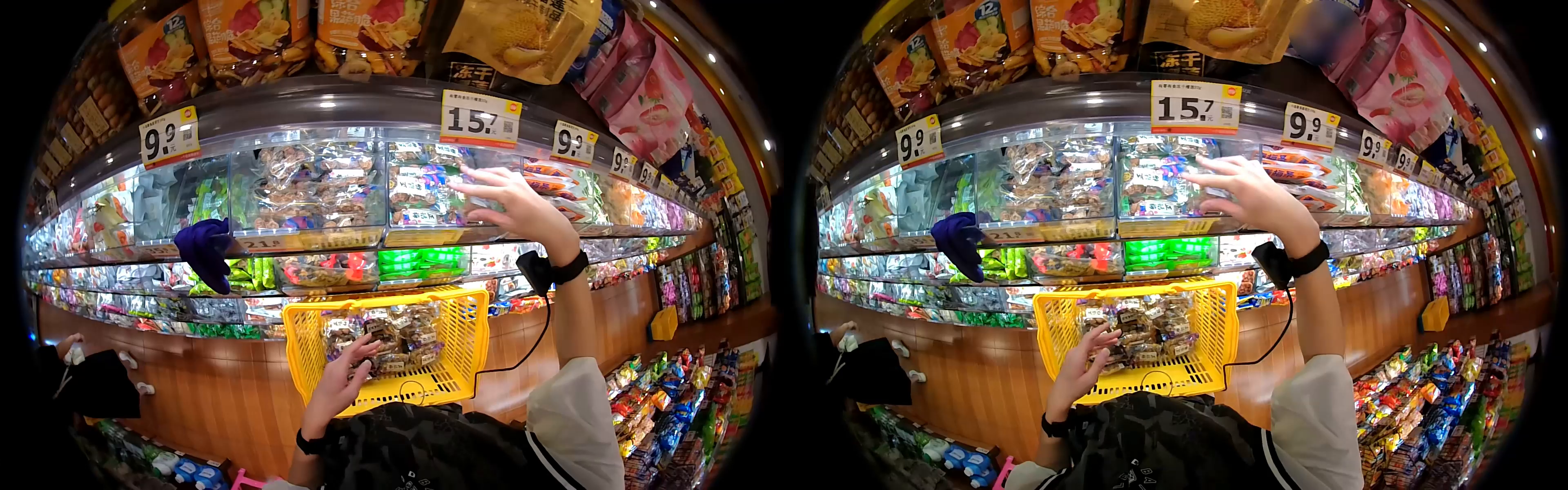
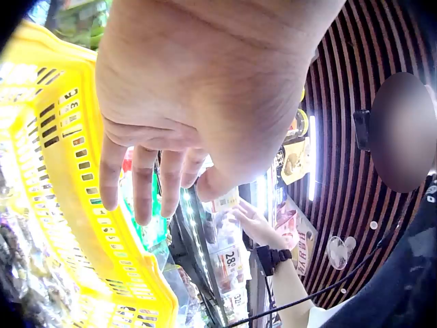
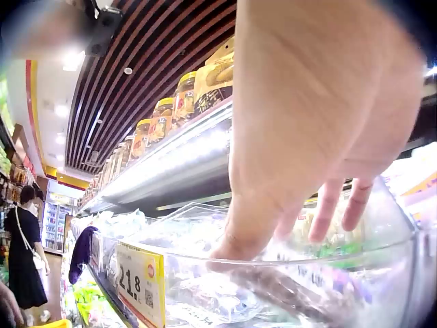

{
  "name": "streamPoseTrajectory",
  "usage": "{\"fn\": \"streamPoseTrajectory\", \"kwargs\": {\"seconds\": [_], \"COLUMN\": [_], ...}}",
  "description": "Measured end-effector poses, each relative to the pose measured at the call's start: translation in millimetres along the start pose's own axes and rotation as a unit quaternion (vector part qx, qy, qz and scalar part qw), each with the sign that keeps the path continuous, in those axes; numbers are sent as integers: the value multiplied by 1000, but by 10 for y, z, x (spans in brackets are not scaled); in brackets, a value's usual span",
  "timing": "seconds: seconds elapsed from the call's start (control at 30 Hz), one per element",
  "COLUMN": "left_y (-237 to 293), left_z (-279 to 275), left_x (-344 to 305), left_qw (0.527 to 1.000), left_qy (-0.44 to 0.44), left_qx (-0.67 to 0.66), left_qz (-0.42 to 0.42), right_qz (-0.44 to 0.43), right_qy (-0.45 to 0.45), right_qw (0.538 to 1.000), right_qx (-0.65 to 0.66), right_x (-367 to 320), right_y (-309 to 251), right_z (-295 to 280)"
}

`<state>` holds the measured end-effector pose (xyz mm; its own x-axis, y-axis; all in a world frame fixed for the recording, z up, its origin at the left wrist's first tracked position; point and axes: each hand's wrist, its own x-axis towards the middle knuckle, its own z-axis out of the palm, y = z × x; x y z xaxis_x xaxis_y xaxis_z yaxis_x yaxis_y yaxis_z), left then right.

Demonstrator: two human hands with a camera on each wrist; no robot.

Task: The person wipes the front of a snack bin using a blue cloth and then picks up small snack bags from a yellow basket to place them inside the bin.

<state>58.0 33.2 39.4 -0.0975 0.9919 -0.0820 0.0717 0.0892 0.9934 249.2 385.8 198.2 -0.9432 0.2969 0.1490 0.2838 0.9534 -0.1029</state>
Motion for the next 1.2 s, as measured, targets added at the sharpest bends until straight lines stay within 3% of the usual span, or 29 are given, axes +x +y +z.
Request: {"fn": "streamPoseTrajectory", "kwargs": {"seconds": [0.1,0.17,0.23,0.3,0.33,0.37,0.43,0.47,0.53,0.57,0.63,0.7,0.77,0.83,0.93,1.07,1.17,1.2], "left_y": [-15,-78,-183,-393,-485,-560,-849,-992,-1072,-1313,-1661,-1872,-2011,-2155,-2037,-1881,-1768,-1730], "left_z": [8,3,-6,-52,-74,-91,-152,-160,-133,-86,45,190,311,414,452,375,365,362], "left_x": [14,26,38,66,70,75,83,95,171,225,313,338,361,315,282,341,360,362], "left_qw": [1000,1000,1000,1000,998,997,986,984,974,969,971,972,952,950,945,950,954,954], "left_qy": [-8,-11,-13,-24,-33,-24,-34,-35,-38,-36,-43,-49,-132,-142,-132,-112,-105,-106], "left_qx": [14,20,1,5,10,5,118,146,170,189,157,124,198,219,232,206,202,202], "left_qz": [8,18,15,-17,-46,-66,-111,-93,-143,-153,-174,-195,-193,-173,-190,-208,-195,-195], "right_qz": [13,71,32,84,54,69,24,18,39,66,86,96,125,162,191,225,242,246], "right_qy": [-27,-24,87,83,129,112,26,-67,-240,-320,-389,-357,-375,-430,-351,-271,-313,-277], "right_qw": [999,985,987,984,979,971,933,901,822,779,766,851,905,882,906,930,917,927], "right_qx": [19,156,135,133,148,198,359,428,515,536,505,373,160,102,141,104,55,52], "right_x": [-33,-22,-33,-120,-155,-234,-427,-482,-535,-558,-722,-984,-1327,-1508,-1977,-2107,-2175,-2152], "right_y": [0,-49,-83,-256,-358,-444,-642,-746,-936,-999,-957,-961,-1029,-1160,-1048,-1087,-1192,-1233], "right_z": [34,15,40,-74,-67,-51,10,67,304,600,1508,2299,2969,3249,3882,3831,3867,3876]}}
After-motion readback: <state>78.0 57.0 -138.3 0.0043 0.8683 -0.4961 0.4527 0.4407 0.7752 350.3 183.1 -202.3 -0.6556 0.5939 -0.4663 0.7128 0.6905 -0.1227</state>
